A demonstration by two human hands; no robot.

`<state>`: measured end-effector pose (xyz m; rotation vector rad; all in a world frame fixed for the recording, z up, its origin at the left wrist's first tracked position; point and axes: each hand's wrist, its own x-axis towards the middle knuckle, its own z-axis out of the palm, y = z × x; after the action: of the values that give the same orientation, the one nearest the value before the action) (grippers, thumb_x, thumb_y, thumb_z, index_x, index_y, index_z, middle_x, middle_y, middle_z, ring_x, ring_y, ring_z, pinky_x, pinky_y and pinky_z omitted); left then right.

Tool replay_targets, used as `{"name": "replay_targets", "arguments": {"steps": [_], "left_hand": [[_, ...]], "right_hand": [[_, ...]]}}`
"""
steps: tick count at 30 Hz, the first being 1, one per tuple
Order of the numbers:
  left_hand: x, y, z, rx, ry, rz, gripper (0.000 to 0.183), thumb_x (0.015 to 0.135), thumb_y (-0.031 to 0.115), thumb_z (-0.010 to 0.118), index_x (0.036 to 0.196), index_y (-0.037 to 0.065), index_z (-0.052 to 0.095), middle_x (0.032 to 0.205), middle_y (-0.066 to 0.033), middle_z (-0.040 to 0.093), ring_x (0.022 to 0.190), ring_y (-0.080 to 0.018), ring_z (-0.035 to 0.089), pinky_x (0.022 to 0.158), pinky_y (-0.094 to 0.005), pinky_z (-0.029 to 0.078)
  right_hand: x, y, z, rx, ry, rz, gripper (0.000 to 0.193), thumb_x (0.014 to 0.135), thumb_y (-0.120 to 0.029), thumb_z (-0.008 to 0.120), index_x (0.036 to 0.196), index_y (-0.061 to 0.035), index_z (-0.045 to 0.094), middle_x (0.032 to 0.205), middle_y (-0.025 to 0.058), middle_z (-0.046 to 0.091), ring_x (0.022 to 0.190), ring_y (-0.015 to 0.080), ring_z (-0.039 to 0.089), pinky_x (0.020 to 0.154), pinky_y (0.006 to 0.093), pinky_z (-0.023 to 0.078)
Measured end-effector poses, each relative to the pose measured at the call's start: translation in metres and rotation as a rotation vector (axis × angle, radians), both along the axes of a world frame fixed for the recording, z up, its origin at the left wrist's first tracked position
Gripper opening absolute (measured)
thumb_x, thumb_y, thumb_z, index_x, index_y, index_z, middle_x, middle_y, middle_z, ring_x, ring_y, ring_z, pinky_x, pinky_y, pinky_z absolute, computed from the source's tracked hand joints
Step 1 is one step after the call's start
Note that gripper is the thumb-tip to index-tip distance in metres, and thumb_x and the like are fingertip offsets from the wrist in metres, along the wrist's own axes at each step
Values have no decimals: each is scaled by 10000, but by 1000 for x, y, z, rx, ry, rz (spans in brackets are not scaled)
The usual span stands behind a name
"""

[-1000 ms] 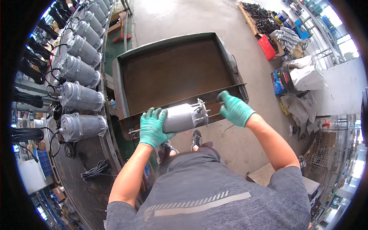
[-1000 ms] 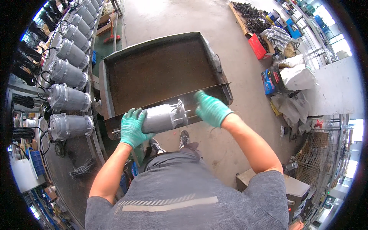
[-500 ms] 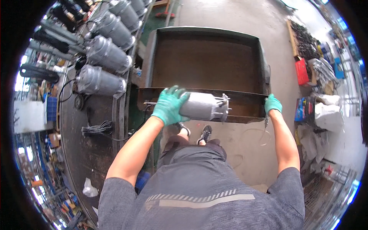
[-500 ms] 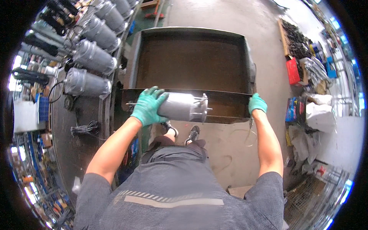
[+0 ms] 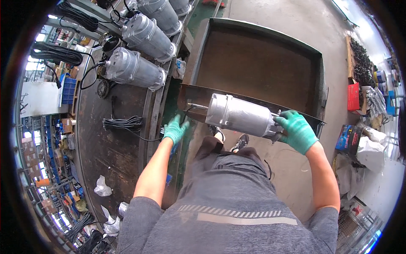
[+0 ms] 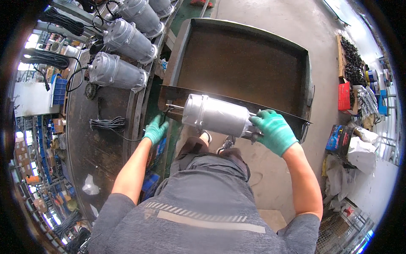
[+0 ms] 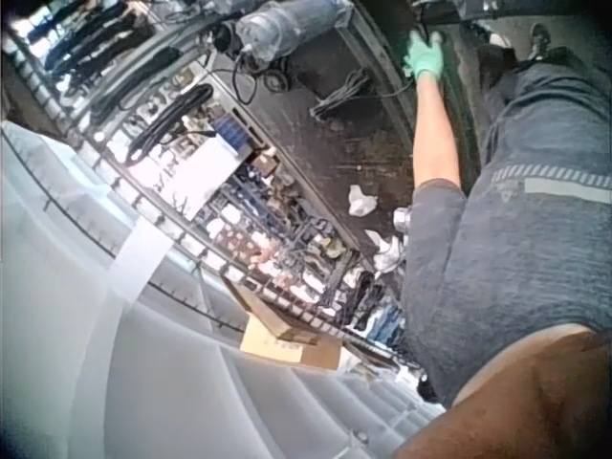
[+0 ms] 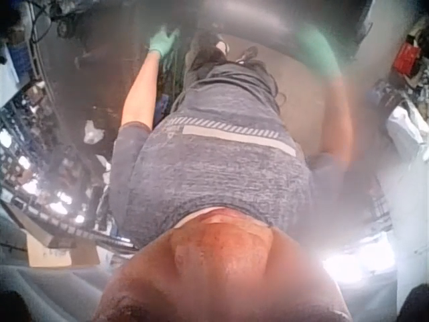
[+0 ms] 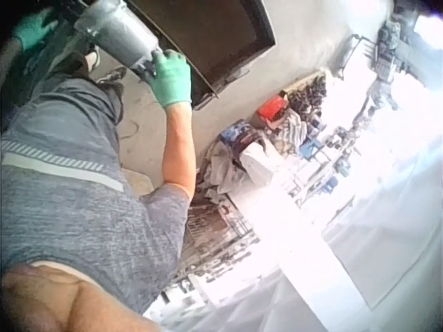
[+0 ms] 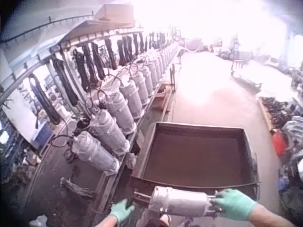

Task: The person tests a pump motor assembly for leaks by submerging it in a tank of liquid, using a wrench to tighten bolts on the motor casing and handling power cables.

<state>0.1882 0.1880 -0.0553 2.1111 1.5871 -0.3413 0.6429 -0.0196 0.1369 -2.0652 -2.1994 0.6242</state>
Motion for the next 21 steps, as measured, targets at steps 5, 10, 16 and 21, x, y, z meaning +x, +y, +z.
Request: {"name": "replay_targets", "arguments": {"steps": [5,10,16,21], "left_hand": [[-2,16,88,-412,-32,-267,606,1000,475,618,1329,-35,629,1333,-272,656,1271,-422,612,1055,-449,492],[-34,40,189,-413,-119,-183,367,972,386,674,1030,27,716,886,-229,699,841,-400,695,781,-445,539],[-24,91,198,-30,-374,-192,248,991,209,679,864,-2,651,711,-249,580,591,-373,544,597,-429,460],[59,124,225,27,-627,-286,254,996,217,690,858,6,653,683,-195,600,593,-325,591,589,-421,471]], "right_hand": [[1,37,-13,-297,-240,183,488,714,-302,881,1133,-131,698,1066,123,666,958,338,704,833,445,578],[10,56,2,-365,-16,281,407,799,-166,813,1189,-199,706,985,117,717,915,355,706,793,452,574],[27,78,40,-322,209,189,213,908,-108,674,1090,-170,767,976,157,733,881,419,686,841,458,563],[56,87,104,-327,264,9,253,793,60,648,1001,-42,749,954,164,714,882,388,687,793,437,562]]}}
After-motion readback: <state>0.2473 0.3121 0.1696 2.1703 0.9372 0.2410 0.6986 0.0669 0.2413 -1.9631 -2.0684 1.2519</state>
